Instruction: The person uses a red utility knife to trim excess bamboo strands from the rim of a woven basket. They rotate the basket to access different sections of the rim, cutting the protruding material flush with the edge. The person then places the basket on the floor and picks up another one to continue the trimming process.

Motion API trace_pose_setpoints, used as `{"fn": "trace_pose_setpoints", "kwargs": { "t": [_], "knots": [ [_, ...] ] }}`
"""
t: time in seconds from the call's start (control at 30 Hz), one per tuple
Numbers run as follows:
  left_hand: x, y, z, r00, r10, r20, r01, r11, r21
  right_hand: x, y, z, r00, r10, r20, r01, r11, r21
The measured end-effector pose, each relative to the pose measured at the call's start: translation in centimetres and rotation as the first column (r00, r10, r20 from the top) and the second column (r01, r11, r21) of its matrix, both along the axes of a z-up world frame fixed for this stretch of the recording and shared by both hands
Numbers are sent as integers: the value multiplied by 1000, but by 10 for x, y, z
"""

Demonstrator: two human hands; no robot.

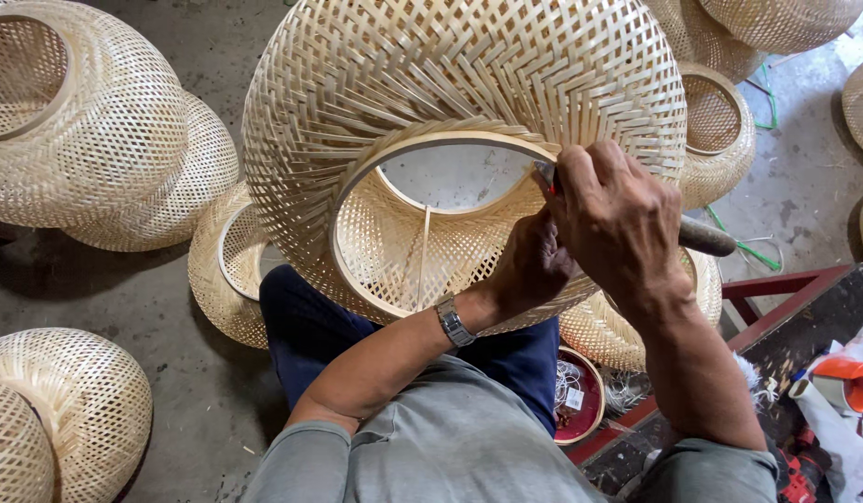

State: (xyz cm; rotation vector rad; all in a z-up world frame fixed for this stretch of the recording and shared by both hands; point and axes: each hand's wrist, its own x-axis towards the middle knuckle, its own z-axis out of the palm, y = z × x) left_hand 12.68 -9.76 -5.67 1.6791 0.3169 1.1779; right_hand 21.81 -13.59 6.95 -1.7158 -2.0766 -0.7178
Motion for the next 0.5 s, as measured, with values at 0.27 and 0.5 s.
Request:
{"fn": "trace_pose_setpoints", "kwargs": {
  "t": [0.27,0.5],
  "knots": [
    [6,17,0,985,72,-159,-54,992,117,23,26,-20,998,14,60,-14,1000,9],
    [-94,0,24,946,313,-81,-269,901,341,54,60,-2,993,18,120,-27,997,68]
  ]
}}
